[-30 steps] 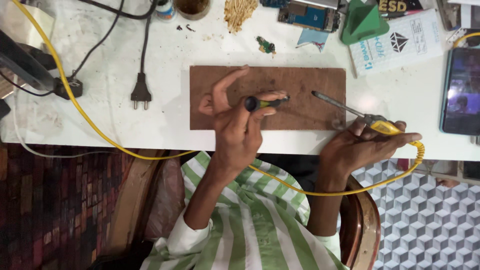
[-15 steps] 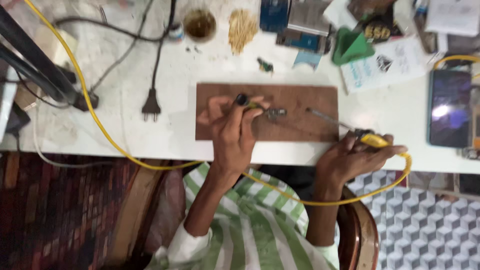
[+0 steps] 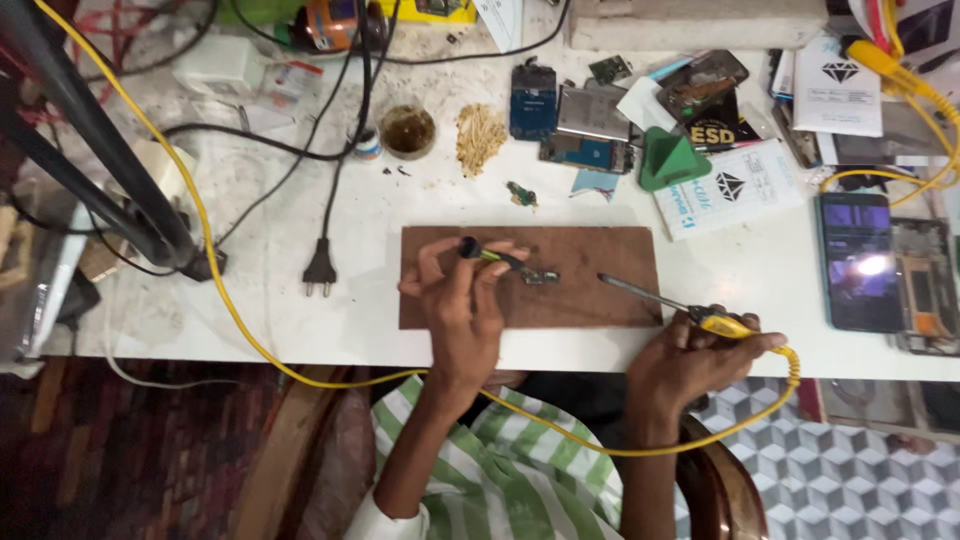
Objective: The person uses a soldering iron and a desoldering pump to work on a small electronic component placed on a wooden board. They repeatedly apply heat and suction to the component's pins while holding it steady.
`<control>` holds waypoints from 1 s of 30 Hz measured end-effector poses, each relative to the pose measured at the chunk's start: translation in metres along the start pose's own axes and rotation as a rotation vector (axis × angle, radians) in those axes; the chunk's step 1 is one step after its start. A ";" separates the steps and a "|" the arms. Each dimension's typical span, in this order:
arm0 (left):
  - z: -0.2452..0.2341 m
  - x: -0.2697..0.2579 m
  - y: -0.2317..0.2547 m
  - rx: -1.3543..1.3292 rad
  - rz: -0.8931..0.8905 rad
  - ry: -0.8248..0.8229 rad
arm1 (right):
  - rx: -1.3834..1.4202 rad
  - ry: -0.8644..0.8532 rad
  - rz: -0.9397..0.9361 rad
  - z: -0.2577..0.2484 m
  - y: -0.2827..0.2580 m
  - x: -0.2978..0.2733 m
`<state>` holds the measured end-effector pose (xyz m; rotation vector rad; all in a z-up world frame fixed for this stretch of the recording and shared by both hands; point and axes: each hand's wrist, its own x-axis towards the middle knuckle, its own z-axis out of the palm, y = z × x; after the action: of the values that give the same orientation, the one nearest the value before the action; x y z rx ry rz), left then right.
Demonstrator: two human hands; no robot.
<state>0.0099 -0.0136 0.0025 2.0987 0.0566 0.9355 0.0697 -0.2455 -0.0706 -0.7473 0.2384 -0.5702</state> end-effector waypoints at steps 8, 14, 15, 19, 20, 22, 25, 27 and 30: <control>0.010 -0.004 0.005 -0.029 -0.071 -0.038 | -0.015 -0.010 -0.009 -0.009 0.002 0.001; 0.012 -0.007 0.006 -0.025 0.013 -0.038 | -0.012 0.050 0.003 -0.006 0.000 0.000; 0.012 -0.010 0.005 -0.044 -0.003 -0.049 | -0.027 0.057 0.005 -0.006 -0.001 -0.001; 0.011 -0.016 0.002 -0.001 -0.038 -0.049 | -0.014 0.016 0.010 -0.001 0.001 -0.003; 0.010 -0.017 0.002 -0.013 -0.046 -0.043 | -0.006 0.022 0.027 -0.001 0.000 -0.003; 0.011 -0.018 0.002 -0.033 -0.028 -0.028 | -0.004 0.057 0.042 0.000 -0.001 -0.002; 0.008 -0.019 0.002 -0.020 0.057 0.013 | -0.002 0.105 0.042 0.003 -0.001 -0.002; 0.008 -0.018 0.002 0.029 0.128 0.047 | 0.021 0.101 0.038 0.003 -0.001 -0.003; 0.011 -0.016 0.007 -0.334 -0.200 0.010 | 0.036 0.033 0.050 0.001 -0.003 -0.004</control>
<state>0.0036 -0.0311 -0.0068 1.7445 0.1058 0.7766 0.0657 -0.2444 -0.0678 -0.6962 0.2757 -0.5387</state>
